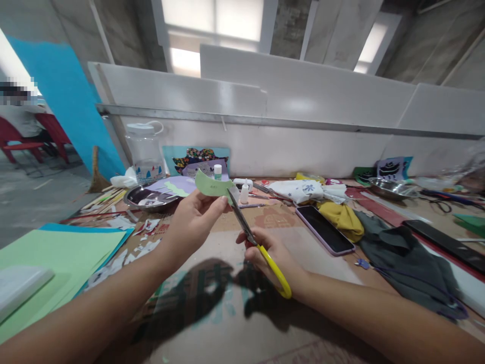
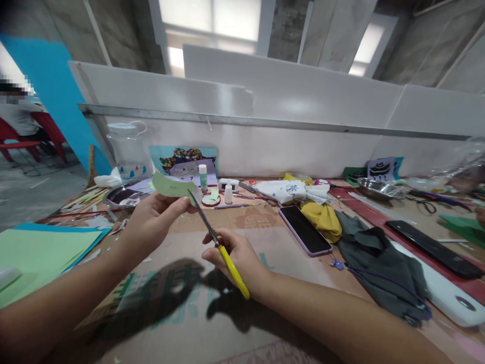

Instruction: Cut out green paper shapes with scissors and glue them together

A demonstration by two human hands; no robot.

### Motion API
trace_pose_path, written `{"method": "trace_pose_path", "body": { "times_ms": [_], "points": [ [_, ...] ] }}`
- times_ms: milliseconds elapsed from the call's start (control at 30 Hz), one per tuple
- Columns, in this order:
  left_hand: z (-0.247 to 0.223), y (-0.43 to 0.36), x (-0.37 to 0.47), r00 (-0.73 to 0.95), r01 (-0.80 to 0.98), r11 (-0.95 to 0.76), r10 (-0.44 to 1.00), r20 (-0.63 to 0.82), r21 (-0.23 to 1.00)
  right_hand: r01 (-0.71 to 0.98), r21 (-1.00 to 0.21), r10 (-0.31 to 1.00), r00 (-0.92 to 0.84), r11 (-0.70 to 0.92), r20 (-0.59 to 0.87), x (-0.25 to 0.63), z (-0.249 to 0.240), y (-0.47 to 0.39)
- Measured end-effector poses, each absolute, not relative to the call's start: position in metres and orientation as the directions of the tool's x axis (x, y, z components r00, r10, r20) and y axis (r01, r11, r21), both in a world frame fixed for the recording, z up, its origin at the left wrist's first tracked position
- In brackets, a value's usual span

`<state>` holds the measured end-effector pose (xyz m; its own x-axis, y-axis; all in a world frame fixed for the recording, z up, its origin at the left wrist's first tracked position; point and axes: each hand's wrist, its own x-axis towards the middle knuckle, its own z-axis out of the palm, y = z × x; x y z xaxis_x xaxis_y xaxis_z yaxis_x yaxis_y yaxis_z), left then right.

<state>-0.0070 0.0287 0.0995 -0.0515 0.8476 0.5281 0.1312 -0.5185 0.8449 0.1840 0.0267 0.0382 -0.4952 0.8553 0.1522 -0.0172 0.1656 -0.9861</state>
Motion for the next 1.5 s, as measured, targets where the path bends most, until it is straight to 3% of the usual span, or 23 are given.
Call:
{"method": "trace_pose_path", "body": {
  "times_ms": [633, 1233, 1500],
  "points": [
    [0.1, 0.0284, -0.0072, -0.056, 0.155, -0.513, 0.849, 0.526, 0.844, 0.016, -0.984, 0.862, -0.485, 0.179, 0.148, 0.1831, 0.0432, 0.0261],
    [0.1048, 0.0244, -0.0051, -0.045, 0.163, -0.515, 0.848, 0.528, 0.841, 0.033, -0.951, 0.8, -0.551, 0.306, 0.238, 0.1885, 0.0426, 0.0235],
    [0.102, 0.0218, -0.0033, -0.024, 0.17, -0.518, 0.848, 0.529, 0.838, 0.011, -0.973, 0.817, -0.545, 0.23, 0.187, 0.1867, 0.0452, 0.0213]
  ]
}}
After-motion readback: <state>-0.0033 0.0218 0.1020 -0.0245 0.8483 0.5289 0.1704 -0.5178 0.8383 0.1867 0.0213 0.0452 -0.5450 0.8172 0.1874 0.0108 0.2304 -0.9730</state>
